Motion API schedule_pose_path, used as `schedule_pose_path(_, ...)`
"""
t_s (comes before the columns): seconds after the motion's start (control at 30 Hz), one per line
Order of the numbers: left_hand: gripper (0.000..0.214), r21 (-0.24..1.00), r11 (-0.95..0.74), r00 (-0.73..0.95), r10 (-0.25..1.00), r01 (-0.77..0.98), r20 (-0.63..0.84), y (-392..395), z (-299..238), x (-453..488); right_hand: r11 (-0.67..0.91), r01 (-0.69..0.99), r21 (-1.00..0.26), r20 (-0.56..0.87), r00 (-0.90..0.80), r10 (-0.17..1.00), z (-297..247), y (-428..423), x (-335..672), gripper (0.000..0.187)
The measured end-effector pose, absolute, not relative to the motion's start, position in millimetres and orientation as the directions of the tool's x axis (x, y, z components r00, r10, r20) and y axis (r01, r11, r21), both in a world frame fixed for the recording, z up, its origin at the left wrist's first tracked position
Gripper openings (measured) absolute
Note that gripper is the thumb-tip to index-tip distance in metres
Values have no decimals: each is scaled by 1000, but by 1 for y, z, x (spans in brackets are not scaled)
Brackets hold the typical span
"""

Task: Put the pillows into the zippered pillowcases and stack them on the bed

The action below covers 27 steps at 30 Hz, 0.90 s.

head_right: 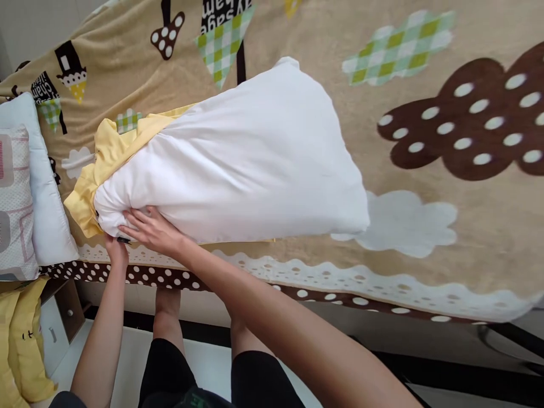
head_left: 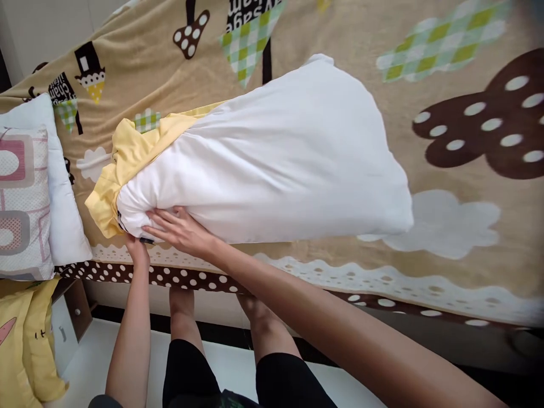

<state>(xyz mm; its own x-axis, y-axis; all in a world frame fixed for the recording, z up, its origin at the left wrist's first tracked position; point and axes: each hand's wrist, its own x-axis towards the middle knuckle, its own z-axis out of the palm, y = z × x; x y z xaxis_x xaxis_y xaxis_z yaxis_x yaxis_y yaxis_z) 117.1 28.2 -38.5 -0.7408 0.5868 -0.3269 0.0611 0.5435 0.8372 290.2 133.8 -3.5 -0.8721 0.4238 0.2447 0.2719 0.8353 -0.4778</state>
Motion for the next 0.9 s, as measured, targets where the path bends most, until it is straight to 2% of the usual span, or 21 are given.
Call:
schedule_pose_path(0.07,47,889,454,-750,569,-57,-338,44,-32,120,817,259,-515,210,-886,413,10,149,282,50)
schedule_pose_path(0.13,44,911,400,-764,555,-102,-329,55,-26,122,794,258,-550,180,-892,414,19,164,273,49)
schedule_pose_path(0.33,27,915,402,-821,511,-31,-253,67,-13,121,716,319,-621,50,-895,443,36,201,251,49)
schedule_pose_path(0.47,29,910,381,-792,500,-164,-351,66,-2,123,625,382,-681,-54,-877,477,43,222,243,55)
schedule_pose_path(0.67,36,808,518,-759,396,-280,-516,83,0,133,600,423,-679,-114,-868,483,53,244,236,53)
schedule_pose_path(0.77,30,813,522,-774,392,-258,-497,100,-8,131,575,444,-688,-161,-865,475,57,249,235,54)
schedule_pose_path(0.9,25,864,446,-820,387,-234,-422,106,-19,128,517,452,-727,-169,-848,503,56,253,238,60)
